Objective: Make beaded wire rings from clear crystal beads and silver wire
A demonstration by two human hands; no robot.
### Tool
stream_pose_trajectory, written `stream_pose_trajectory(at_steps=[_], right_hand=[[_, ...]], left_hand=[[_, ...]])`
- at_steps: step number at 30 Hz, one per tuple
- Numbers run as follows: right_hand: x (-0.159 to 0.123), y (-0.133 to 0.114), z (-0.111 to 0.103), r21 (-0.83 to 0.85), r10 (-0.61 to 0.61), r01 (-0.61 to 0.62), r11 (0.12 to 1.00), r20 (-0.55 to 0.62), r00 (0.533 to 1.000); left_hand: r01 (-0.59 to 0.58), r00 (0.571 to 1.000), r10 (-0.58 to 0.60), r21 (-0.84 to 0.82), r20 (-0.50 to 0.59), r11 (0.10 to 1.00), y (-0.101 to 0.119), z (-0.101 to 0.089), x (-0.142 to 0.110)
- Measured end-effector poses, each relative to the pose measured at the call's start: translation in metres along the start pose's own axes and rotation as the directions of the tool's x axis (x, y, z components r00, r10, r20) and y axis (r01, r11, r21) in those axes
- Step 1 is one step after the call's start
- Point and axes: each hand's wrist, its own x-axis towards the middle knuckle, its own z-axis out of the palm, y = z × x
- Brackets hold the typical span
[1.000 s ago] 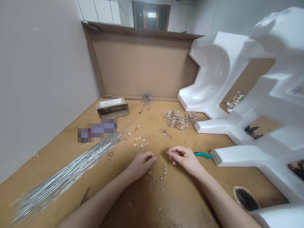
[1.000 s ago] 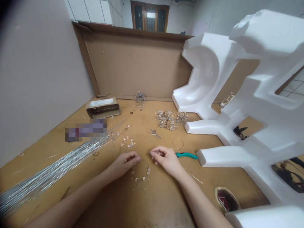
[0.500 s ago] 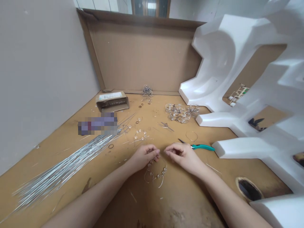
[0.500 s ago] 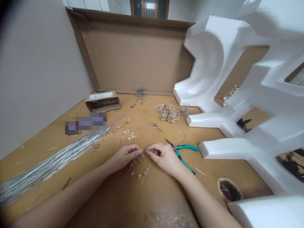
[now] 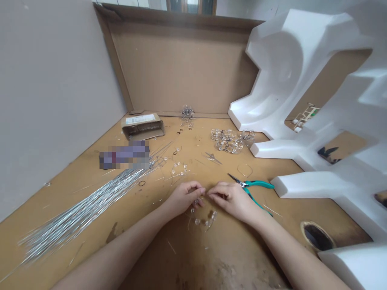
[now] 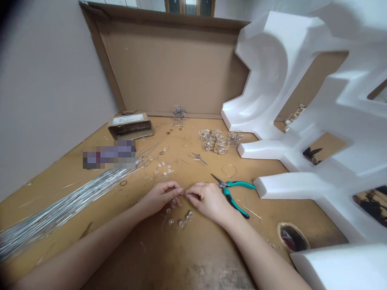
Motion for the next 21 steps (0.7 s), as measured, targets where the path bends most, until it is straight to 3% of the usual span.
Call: stream_pose_trajectory(at_steps=[4, 7, 10, 13, 15, 21], right_hand=[[0.001, 0.003, -0.002, 0.148, 0.089, -0.096, 0.984, 0.051, 0.995], [0.001, 0.003, -0.005, 0.279, 0.180, -0.199, 0.940, 0.092, 0.979], [0.002, 0.000, -0.008, 0.365, 0.218, -0.249, 0.897, 0.124, 0.968], [0.002, -0.003, -0.009, 0.401, 0.223, -0.258, 0.879, 0.133, 0.966], [0.002, -0.003, -0.009, 0.397, 0.199, -0.228, 0.889, 0.112, 0.973], [-0.001, -0.004, -0.003, 0.359, 0.183, -0.183, 0.915, 0.034, 0.983]], left_hand=[[-0.004, 1.000, 0.005, 0.068, -0.020, 0.998, 0.000, 0.001, -0.001], [-0.045, 0.998, 0.052, 0.229, -0.024, 0.972, 0.004, 0.001, -0.004], [-0.165, 0.972, 0.219, 0.415, -0.085, 0.895, 0.014, 0.002, -0.010], [-0.267, 0.906, 0.392, 0.504, -0.159, 0.821, 0.025, 0.006, -0.018], [-0.274, 0.907, 0.392, 0.491, -0.153, 0.827, 0.030, 0.011, -0.022], [-0.199, 0.969, 0.246, 0.516, -0.024, 0.833, 0.033, 0.013, -0.023]])
